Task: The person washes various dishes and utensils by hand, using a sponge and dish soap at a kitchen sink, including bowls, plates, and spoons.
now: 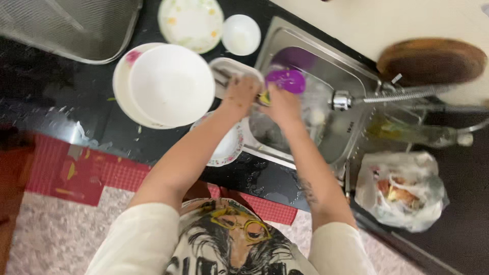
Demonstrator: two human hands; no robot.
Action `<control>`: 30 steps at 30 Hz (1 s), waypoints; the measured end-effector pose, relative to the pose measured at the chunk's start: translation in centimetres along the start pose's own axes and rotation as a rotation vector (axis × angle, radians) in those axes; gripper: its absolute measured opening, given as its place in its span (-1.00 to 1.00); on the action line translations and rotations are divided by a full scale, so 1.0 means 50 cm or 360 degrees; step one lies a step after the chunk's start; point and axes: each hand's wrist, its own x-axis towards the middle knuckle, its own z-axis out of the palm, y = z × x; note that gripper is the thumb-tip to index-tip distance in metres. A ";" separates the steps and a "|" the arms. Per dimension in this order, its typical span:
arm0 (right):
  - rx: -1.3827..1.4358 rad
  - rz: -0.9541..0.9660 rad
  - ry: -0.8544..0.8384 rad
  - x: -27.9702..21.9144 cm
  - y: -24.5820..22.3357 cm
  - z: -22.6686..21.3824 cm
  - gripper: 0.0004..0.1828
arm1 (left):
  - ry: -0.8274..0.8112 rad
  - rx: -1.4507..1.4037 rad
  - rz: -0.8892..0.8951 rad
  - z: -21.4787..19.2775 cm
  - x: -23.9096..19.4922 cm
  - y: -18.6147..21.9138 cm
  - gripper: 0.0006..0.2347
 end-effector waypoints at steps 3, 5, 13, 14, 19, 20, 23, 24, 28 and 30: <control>0.0231 -0.0050 0.0190 -0.017 0.026 0.002 -0.28 | -0.0190 0.0160 -0.0136 0.037 0.001 -0.020 -0.18; 0.0283 -0.0264 0.0880 -0.050 0.076 0.022 -0.50 | -0.0210 0.0237 -0.0179 0.054 0.011 -0.034 -0.29; 0.0826 0.0794 0.0100 -0.136 0.392 0.294 -0.66 | 0.0312 -0.0081 -0.0022 0.013 -0.049 0.033 -0.07; 0.0881 0.0957 -0.0044 -0.128 0.425 0.308 -0.56 | 0.0292 -0.0197 0.0003 0.002 -0.055 0.044 -0.15; 0.0622 0.1162 -0.0232 -0.036 0.527 0.386 -0.50 | 0.0709 -0.0369 0.0150 0.024 -0.075 0.071 -0.34; 0.0526 0.1130 -0.0303 -0.024 0.542 0.406 -0.64 | 0.0813 -0.0402 0.0199 0.030 -0.078 0.076 -0.39; 0.0190 0.0859 -0.0614 0.014 0.575 0.449 -0.35 | 0.0872 -0.0464 0.0231 0.042 -0.078 0.099 -0.52; 0.0192 0.0851 -0.0623 0.023 0.579 0.466 -0.35 | 0.0866 -0.0463 0.0222 0.046 -0.076 0.103 -0.52; 0.0032 0.0899 -0.0726 0.040 0.576 0.480 -0.40 | 0.0837 -0.0443 0.0287 0.055 -0.076 0.132 -0.55; 0.0089 0.0899 -0.0784 0.040 0.582 0.475 -0.42 | 0.0843 -0.0451 0.0297 0.053 -0.079 0.153 -0.60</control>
